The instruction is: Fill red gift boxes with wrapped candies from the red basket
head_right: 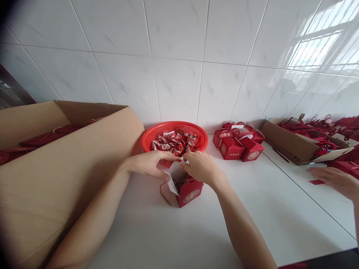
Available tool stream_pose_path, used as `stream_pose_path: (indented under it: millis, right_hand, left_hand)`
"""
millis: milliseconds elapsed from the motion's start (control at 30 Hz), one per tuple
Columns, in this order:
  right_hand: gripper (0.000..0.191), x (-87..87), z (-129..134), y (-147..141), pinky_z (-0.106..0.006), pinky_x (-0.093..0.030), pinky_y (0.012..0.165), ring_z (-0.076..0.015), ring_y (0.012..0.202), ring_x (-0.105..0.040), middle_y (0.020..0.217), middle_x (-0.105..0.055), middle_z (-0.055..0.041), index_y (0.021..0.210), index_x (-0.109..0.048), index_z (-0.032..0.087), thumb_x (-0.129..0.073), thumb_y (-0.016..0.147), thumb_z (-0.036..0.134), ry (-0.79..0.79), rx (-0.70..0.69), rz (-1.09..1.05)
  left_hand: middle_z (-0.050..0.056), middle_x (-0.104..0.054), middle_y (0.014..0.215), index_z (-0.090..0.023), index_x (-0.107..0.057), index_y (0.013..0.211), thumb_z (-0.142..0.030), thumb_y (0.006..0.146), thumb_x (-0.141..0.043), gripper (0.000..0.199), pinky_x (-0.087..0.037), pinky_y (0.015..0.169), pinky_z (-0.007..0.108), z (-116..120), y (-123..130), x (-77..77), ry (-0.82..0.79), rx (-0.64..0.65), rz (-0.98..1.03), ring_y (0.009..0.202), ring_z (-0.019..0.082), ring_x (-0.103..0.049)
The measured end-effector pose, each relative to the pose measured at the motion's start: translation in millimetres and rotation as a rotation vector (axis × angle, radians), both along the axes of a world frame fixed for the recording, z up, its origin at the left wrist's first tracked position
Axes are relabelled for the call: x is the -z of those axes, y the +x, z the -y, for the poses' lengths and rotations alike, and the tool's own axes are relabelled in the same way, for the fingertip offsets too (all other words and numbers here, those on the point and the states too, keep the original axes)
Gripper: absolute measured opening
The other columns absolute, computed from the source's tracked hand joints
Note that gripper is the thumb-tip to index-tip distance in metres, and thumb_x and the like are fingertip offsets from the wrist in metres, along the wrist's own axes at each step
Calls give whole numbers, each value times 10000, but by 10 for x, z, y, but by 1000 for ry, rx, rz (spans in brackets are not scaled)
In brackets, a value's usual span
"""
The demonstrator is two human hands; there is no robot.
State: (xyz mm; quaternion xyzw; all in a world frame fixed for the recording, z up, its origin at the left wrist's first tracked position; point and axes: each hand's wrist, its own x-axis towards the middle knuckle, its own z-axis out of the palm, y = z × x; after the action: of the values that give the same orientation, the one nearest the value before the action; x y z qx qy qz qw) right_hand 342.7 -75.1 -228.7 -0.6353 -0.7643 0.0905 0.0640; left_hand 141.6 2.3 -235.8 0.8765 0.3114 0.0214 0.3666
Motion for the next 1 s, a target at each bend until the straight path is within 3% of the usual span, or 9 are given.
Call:
stream_pose_path:
  millis: [100,200,400,633,867,1000]
  right_hand:
    - [218,-32,2,85,-270,-345,615,-203,869,-638,960,-738,-22,1077,-666,239,-585,892,321,-24,8,-19]
    - [310,-45,-2,143,-260,-369,645,-198,896,-623,943,-722,-8,1106,-663,253,-671,796,234,-56,-8,-26]
    - [110,-4,-37,164,-263,-348,604,-166,738,-567,801,-665,-25,790,-719,207,-654,735,138,-51,-106,20]
    - [177,-51,50,219,-264,-380,607,-220,882,-587,903,-649,-38,900,-704,240,-720,725,258,-114,-121,-26]
    - [115,-102,100,220,-253,-387,592,-190,818,-575,863,-632,-21,830,-655,228,-703,726,226,-148,-146,-50]
    - [149,-131,83,149,-244,-425,616,-200,884,-614,900,-678,-30,892,-691,218,-686,749,174,-230,-252,-86]
  left_hand:
    - [5,-473,1514,-328,-515,1424,-404,684,-799,796,-403,1068,337,7,-2,-9,21,7,-7,1357,279,-462]
    - [-2,-481,1507,-333,-521,1419,-401,677,-807,799,-387,1086,338,24,8,-20,42,18,4,1375,283,-440]
    - [14,-612,1365,-310,-596,1360,-479,749,-736,649,-456,981,327,85,63,-43,126,-21,26,1234,292,-559]
    - [23,-697,1231,-252,-669,1282,-489,814,-658,525,-470,924,307,150,66,-104,231,-95,45,1119,269,-613]
    - [30,-687,1257,-227,-672,1258,-352,735,-715,539,-465,906,313,172,40,-90,277,-128,-55,1146,281,-606]
    - [32,-727,1090,-250,-708,1066,-216,737,-653,336,-458,799,307,234,136,-20,395,-145,-95,1012,264,-654]
